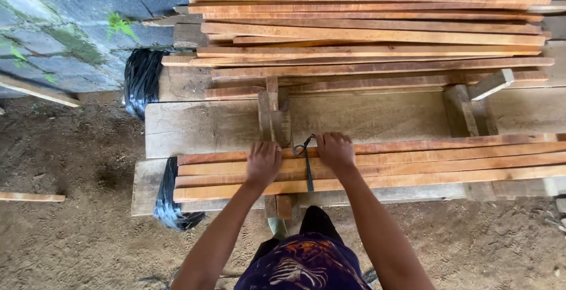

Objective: Bundling thin wooden strips together using plastic straps.

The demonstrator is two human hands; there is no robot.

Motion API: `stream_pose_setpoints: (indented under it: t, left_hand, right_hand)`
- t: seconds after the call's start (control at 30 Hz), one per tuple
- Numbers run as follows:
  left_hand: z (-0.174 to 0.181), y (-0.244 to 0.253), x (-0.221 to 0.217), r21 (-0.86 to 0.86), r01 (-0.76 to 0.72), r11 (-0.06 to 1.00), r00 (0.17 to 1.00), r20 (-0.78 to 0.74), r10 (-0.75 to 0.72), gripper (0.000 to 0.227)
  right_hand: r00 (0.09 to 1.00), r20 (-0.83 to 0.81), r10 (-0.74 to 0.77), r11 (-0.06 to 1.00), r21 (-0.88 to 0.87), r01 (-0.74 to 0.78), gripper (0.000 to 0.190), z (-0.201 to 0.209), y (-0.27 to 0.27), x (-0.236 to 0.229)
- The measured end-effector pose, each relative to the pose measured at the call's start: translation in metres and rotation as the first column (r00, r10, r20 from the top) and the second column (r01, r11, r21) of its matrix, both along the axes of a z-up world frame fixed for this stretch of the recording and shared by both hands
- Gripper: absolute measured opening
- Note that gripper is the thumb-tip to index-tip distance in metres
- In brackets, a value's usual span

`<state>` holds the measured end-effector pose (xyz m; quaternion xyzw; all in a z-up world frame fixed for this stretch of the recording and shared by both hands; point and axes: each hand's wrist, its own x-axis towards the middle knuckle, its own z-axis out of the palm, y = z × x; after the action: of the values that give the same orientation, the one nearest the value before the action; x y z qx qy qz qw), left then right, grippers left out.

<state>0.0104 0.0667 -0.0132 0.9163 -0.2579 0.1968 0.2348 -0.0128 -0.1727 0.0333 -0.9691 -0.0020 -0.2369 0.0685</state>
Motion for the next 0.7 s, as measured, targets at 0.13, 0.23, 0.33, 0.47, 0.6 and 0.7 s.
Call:
stream_pose_setpoints:
  t: [0.13,0.23,0.33,0.47,0.6,0.7]
  left_hand:
    - [-0.011,0.046,0.011,0.057,-0.178,0.982,0.972,0.164,0.166,0.026]
    - [0.023,0.069,0.003,0.133,-0.22,0.966,0.974,0.089,0.21,0.032]
    - [0.059,0.06,0.013,0.304,-0.235,0.923,0.902,-0.286,0.324,0.052]
    - [0.07,0.057,0.019,0.461,-0.169,0.871,0.753,-0.51,0.416,0.065]
    - [0.089,0.05,0.018,0.551,-0.101,0.829,0.701,-0.551,0.452,0.069]
    - [0.111,0.046,0.015,0.576,-0.067,0.814,0.661,-0.586,0.469,0.071]
  right_hand:
    - [0.997,-0.044,0.069,0.998,0.006,-0.069,0.045,0.022,-0.008,-0.013]
    - [0.719,-0.686,-0.109,0.994,-0.052,0.101,0.079,0.05,0.0,-0.006]
    - [0.628,-0.77,-0.112,0.987,-0.01,0.163,0.084,0.074,0.005,0.001]
    - [0.608,-0.792,-0.056,0.995,0.009,0.103,0.087,0.086,0.011,-0.001]
    - [0.559,-0.824,-0.086,0.996,-0.051,0.079,0.091,0.094,0.012,0.001]
    - [0.56,-0.825,-0.078,0.996,-0.043,0.076,0.089,0.09,0.011,0.001]
